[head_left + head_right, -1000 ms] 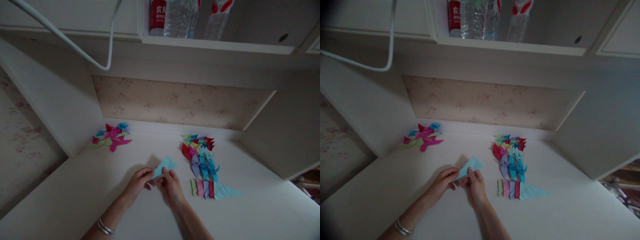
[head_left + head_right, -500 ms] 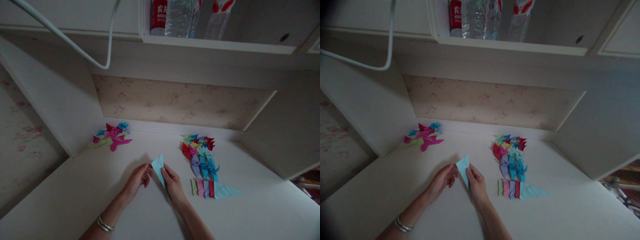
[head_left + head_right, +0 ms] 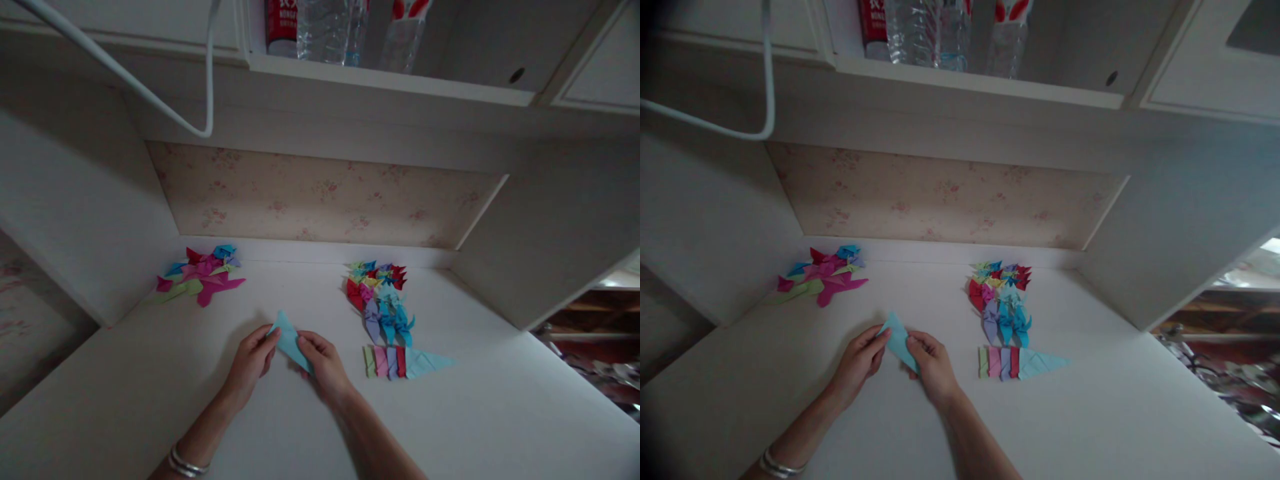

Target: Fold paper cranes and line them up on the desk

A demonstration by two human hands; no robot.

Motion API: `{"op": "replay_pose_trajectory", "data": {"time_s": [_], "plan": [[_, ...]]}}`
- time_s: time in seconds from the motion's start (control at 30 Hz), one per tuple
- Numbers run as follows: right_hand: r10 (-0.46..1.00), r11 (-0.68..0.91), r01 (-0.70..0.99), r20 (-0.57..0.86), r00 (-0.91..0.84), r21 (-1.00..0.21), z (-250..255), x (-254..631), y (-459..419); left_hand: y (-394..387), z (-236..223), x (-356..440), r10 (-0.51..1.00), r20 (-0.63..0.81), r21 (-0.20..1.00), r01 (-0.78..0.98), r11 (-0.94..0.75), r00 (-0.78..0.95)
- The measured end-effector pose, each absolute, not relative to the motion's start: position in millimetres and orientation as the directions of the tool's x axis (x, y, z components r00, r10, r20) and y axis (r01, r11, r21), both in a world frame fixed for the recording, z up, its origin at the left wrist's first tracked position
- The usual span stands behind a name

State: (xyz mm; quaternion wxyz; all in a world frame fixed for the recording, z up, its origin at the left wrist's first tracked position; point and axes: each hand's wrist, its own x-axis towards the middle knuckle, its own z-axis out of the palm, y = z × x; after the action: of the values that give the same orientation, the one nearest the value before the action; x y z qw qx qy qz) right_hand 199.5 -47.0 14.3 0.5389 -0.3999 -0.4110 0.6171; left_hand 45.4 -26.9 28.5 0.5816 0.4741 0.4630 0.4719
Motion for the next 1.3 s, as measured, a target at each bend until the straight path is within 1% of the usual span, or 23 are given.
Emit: {"op": "replay_pose_trajectory", "data": {"time_s": [0.1, 0.23, 0.3, 0.53, 0.67, 0.73, 0.77, 0.83, 0.9, 0.97, 1.0, 1.07, 1.1, 1.13, 1.2, 1.3], "plan": [[0.986, -0.134, -0.418, -0.078, -0.148, -0.898, 16, 203, -46, -28, 29, 45, 0.984, -0.114, 0.977, -0.162, 0.136, 0.138], [0.970, -0.225, -0.475, -0.148, -0.194, -0.850, 20, 207, -47, -31, 30, 45, 0.978, -0.101, 0.934, -0.322, 0.157, 0.184], [0.968, -0.240, -0.489, -0.167, -0.190, -0.839, 20, 208, -46, -31, 30, 45, 0.977, -0.099, 0.904, -0.393, 0.167, 0.187], [0.985, -0.175, -0.566, -0.147, -0.095, -0.805, 19, 209, -44, -31, 32, 41, 0.982, -0.082, 0.821, -0.547, 0.165, 0.173], [0.989, -0.138, -0.591, -0.146, -0.034, -0.795, 16, 210, -43, -31, 40, 40, 0.982, -0.123, 0.786, -0.590, 0.183, 0.141], [0.990, -0.128, -0.569, -0.140, -0.022, -0.812, 14, 211, -42, -31, 43, 40, 0.984, -0.134, 0.802, -0.570, 0.178, 0.119], [0.991, -0.121, -0.554, -0.134, -0.017, -0.823, 14, 210, -41, -32, 43, 40, 0.987, -0.122, 0.831, -0.533, 0.160, 0.106], [0.992, -0.106, -0.523, -0.123, -0.002, -0.846, 12, 210, -40, -33, 41, 41, 0.993, -0.063, 0.918, -0.384, 0.098, 0.103], [0.993, -0.093, -0.483, -0.117, 0.020, -0.870, 10, 209, -40, -35, 36, 42, 0.992, -0.008, 0.982, -0.185, 0.031, 0.122], [0.994, -0.064, -0.398, -0.092, 0.051, -0.915, 8, 211, -41, -36, 32, 44, 0.990, 0.003, 0.999, -0.035, 0.002, 0.140], [0.996, -0.029, -0.316, -0.055, 0.074, -0.948, 8, 212, -42, -37, 30, 45, 0.989, 0.000, 1.000, 0.009, -0.002, 0.149], [0.992, 0.071, -0.074, 0.063, 0.106, -0.995, 8, 216, -47, -37, 29, 46, 0.985, -0.005, 0.998, 0.063, -0.007, 0.175], [0.986, 0.122, 0.068, 0.129, 0.107, -0.990, 9, 218, -50, -37, 30, 46, 0.980, -0.003, 0.996, 0.086, -0.014, 0.197], [0.977, 0.167, 0.207, 0.190, 0.095, -0.964, 11, 220, -54, -38, 31, 46, 0.975, 0.001, 0.993, 0.111, -0.026, 0.221], [0.959, 0.234, 0.435, 0.281, 0.045, -0.869, 17, 224, -65, -40, 35, 47, 0.963, 0.023, 0.985, 0.158, -0.068, 0.270], [0.928, 0.290, 0.673, 0.371, -0.025, -0.681, 30, 227, -83, -46, 42, 50, 0.932, 0.094, 0.963, 0.205, -0.175, 0.351]]}}
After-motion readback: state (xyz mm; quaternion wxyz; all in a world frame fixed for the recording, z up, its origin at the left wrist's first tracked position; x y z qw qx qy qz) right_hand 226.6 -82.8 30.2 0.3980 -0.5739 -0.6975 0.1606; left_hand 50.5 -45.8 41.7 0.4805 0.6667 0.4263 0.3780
